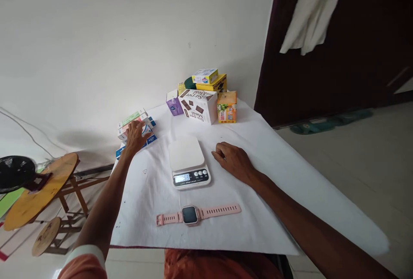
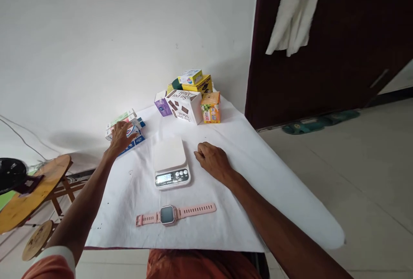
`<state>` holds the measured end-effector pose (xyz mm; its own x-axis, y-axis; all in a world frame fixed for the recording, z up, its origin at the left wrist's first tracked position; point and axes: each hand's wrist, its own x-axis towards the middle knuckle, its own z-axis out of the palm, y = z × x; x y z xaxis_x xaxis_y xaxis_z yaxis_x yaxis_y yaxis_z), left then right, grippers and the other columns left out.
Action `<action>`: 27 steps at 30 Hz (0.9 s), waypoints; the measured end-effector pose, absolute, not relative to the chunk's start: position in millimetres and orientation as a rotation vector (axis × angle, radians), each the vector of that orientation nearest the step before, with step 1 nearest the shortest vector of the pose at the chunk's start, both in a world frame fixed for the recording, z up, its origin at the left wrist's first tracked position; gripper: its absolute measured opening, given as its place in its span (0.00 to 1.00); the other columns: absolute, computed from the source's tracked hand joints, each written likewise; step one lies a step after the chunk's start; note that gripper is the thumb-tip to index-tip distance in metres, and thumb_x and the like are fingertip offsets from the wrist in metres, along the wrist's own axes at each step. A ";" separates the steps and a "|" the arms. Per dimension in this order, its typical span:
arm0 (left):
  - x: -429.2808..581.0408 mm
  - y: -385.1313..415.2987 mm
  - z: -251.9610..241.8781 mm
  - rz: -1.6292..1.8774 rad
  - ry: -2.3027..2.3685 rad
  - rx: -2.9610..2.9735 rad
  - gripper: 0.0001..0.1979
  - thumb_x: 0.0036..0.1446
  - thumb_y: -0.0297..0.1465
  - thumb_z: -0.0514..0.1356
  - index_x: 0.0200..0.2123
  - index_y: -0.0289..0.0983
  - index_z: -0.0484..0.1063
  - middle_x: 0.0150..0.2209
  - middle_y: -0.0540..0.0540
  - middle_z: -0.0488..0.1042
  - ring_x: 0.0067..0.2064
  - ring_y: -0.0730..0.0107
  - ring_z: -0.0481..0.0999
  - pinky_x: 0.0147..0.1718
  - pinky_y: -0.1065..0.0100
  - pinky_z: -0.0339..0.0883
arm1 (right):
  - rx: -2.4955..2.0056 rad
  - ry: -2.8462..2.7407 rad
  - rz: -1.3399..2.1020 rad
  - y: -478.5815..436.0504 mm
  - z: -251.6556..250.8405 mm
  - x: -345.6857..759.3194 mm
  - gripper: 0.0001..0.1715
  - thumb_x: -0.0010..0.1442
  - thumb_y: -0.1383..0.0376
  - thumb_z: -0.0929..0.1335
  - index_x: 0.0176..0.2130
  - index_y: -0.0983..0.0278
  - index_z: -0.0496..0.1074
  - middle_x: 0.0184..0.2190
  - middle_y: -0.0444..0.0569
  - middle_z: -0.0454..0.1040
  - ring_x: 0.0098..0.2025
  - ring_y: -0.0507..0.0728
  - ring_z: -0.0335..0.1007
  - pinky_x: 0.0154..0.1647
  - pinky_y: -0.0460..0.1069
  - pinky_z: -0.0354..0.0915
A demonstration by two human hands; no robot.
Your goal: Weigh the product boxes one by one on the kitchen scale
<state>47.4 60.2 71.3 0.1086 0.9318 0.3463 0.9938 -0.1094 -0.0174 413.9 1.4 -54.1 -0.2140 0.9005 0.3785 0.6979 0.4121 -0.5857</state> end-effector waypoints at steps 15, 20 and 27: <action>296.4 193.2 156.4 -0.294 -1.405 -2.455 0.41 0.56 0.18 0.55 0.72 0.40 0.55 0.69 0.32 0.61 0.67 0.44 0.62 0.60 0.45 0.61 | -1.531 -2.120 0.359 -1.8 -42.2 411.6 0.09 0.70 0.67 0.64 0.37 0.62 0.72 0.39 0.50 0.79 0.36 0.55 0.74 0.35 0.49 0.57; 323.0 235.0 163.4 -0.018 -1.477 -2.475 0.45 0.48 0.18 0.63 0.70 0.41 0.58 0.68 0.29 0.62 0.68 0.37 0.60 0.61 0.40 0.58 | -1.525 -2.171 0.368 -3.8 -40.6 412.5 0.09 0.71 0.68 0.63 0.40 0.62 0.73 0.42 0.52 0.80 0.40 0.56 0.77 0.37 0.49 0.60; 329.1 244.6 159.5 0.037 -1.510 -2.485 0.32 0.53 0.24 0.64 0.62 0.40 0.66 0.60 0.32 0.70 0.64 0.42 0.66 0.60 0.40 0.61 | -1.489 -2.208 0.362 -3.9 -42.9 411.2 0.11 0.72 0.68 0.62 0.42 0.61 0.74 0.43 0.54 0.80 0.44 0.60 0.78 0.38 0.51 0.62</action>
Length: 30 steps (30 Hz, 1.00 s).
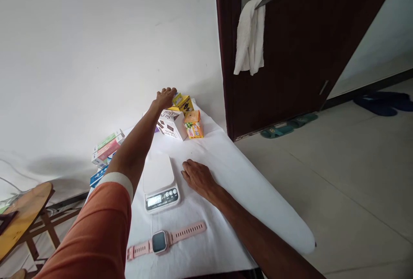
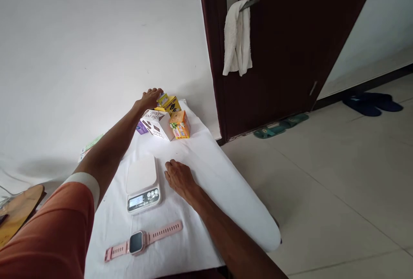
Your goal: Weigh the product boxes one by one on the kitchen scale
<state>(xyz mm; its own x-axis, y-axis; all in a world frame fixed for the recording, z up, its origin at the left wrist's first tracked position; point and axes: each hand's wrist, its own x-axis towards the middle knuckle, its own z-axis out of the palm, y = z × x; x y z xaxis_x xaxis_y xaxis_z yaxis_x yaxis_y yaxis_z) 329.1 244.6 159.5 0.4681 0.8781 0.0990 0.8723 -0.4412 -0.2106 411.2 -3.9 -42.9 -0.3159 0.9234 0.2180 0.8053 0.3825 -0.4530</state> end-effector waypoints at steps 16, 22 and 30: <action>178.9 52.5 143.7 -0.146 -1.523 -2.575 0.31 0.57 0.40 0.68 0.62 0.41 0.66 0.54 0.39 0.74 0.55 0.48 0.72 0.57 0.49 0.64 | -1.516 -2.146 0.350 -3.2 -40.3 412.5 0.10 0.69 0.66 0.64 0.34 0.62 0.71 0.36 0.49 0.77 0.35 0.56 0.71 0.35 0.49 0.54; 147.1 -4.1 80.0 -0.134 -1.625 -2.790 0.32 0.58 0.44 0.68 0.62 0.39 0.70 0.52 0.39 0.74 0.52 0.49 0.75 0.54 0.50 0.67 | -1.427 -2.062 0.362 -0.8 -49.8 413.9 0.13 0.65 0.66 0.64 0.28 0.59 0.61 0.29 0.45 0.72 0.30 0.54 0.64 0.34 0.49 0.53; 153.2 -0.1 55.7 -0.042 -1.592 -2.869 0.33 0.60 0.45 0.67 0.66 0.41 0.67 0.53 0.38 0.73 0.57 0.46 0.72 0.58 0.45 0.64 | -1.416 -2.054 0.387 0.7 -50.0 415.9 0.14 0.65 0.63 0.64 0.27 0.58 0.59 0.27 0.45 0.69 0.29 0.54 0.63 0.34 0.49 0.54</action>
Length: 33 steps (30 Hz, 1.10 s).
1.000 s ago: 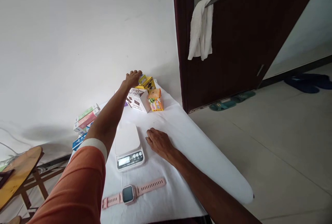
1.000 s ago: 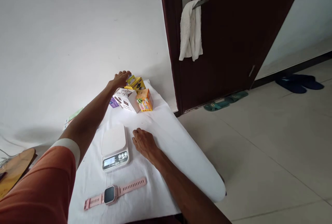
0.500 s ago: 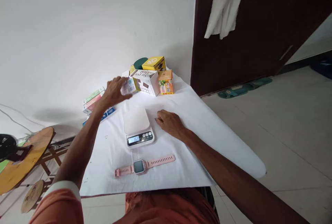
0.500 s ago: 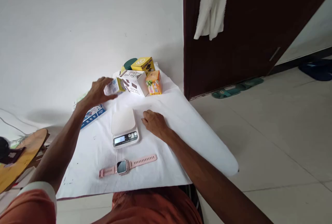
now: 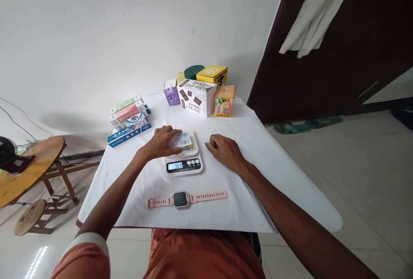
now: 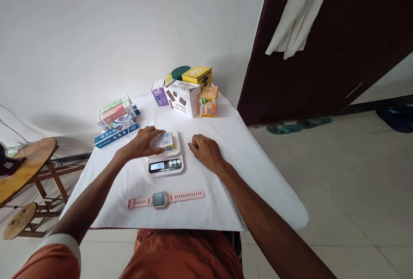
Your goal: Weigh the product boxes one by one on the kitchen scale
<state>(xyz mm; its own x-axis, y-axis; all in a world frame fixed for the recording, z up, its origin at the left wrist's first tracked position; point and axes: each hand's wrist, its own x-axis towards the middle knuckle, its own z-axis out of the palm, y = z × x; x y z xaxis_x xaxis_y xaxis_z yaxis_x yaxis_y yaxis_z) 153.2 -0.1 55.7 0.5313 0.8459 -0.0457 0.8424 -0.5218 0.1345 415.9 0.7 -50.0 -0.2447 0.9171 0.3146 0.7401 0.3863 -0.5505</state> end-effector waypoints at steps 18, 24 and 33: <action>107.7 -42.2 35.3 0.444 1.799 2.450 0.26 0.62 0.42 0.68 0.59 0.39 0.67 0.53 0.39 0.74 0.55 0.50 0.74 0.55 0.51 0.66 | -1.288 -2.038 0.339 2.6 -60.8 417.6 0.16 0.65 0.58 0.63 0.27 0.57 0.55 0.25 0.45 0.68 0.26 0.55 0.62 0.31 0.51 0.55; -1.2 -51.0 42.2 0.688 2.251 2.247 0.29 0.60 0.40 0.68 0.61 0.39 0.66 0.56 0.37 0.72 0.58 0.46 0.71 0.58 0.48 0.66 | -1.248 -2.042 0.321 3.9 -64.5 416.6 0.16 0.64 0.56 0.63 0.27 0.57 0.55 0.25 0.45 0.67 0.26 0.55 0.61 0.30 0.51 0.55; -77.8 5.9 40.5 0.569 2.409 1.933 0.31 0.54 0.35 0.67 0.61 0.37 0.69 0.56 0.35 0.70 0.61 0.43 0.69 0.65 0.46 0.63 | -1.259 -2.031 0.303 3.3 -65.4 416.5 0.17 0.65 0.56 0.63 0.27 0.57 0.55 0.25 0.44 0.68 0.26 0.55 0.62 0.30 0.51 0.56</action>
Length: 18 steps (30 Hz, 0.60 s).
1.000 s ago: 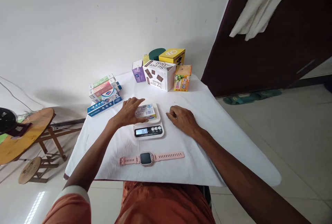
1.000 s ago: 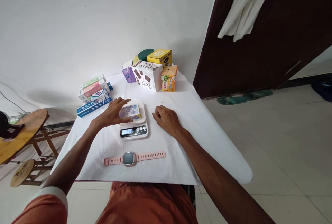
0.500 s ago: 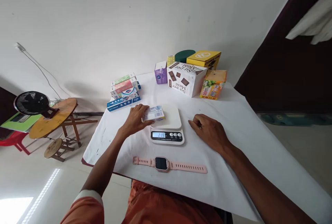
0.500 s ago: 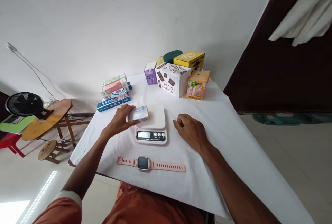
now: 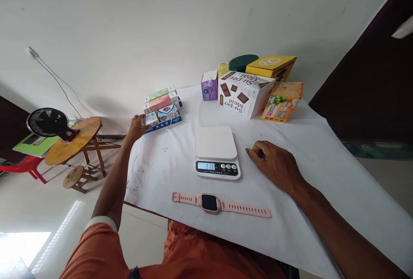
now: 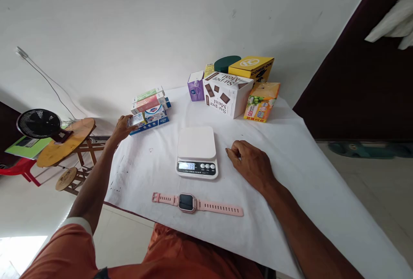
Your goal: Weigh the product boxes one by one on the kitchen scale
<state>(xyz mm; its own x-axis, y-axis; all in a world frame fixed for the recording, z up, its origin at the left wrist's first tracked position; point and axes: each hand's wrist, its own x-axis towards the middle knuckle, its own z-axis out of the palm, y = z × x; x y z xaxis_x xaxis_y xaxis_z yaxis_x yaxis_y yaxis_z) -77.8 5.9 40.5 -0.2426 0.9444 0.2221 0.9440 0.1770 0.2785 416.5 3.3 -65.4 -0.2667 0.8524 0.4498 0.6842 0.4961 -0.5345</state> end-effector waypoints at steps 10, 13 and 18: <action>-65.9 16.5 32.7 0.636 2.404 1.926 0.33 0.58 0.36 0.65 0.65 0.35 0.64 0.66 0.31 0.58 0.71 0.45 0.61 0.70 0.48 0.59 | -1.249 -2.011 0.288 6.5 -69.9 416.7 0.17 0.64 0.58 0.64 0.27 0.57 0.54 0.24 0.43 0.66 0.25 0.54 0.60 0.30 0.51 0.55; -49.4 8.1 33.6 0.665 2.496 1.916 0.37 0.57 0.41 0.68 0.67 0.37 0.62 0.69 0.29 0.55 0.71 0.35 0.58 0.67 0.39 0.59 | -1.253 -2.003 0.285 6.2 -67.6 415.6 0.16 0.64 0.60 0.64 0.27 0.57 0.55 0.24 0.43 0.67 0.25 0.54 0.60 0.30 0.51 0.54; 7.1 10.1 47.1 0.895 2.555 2.126 0.40 0.59 0.45 0.67 0.69 0.40 0.58 0.70 0.28 0.54 0.71 0.30 0.56 0.65 0.32 0.56 | -1.326 -2.024 0.327 3.1 -56.8 412.3 0.15 0.64 0.64 0.64 0.27 0.58 0.57 0.27 0.45 0.70 0.28 0.54 0.63 0.33 0.50 0.55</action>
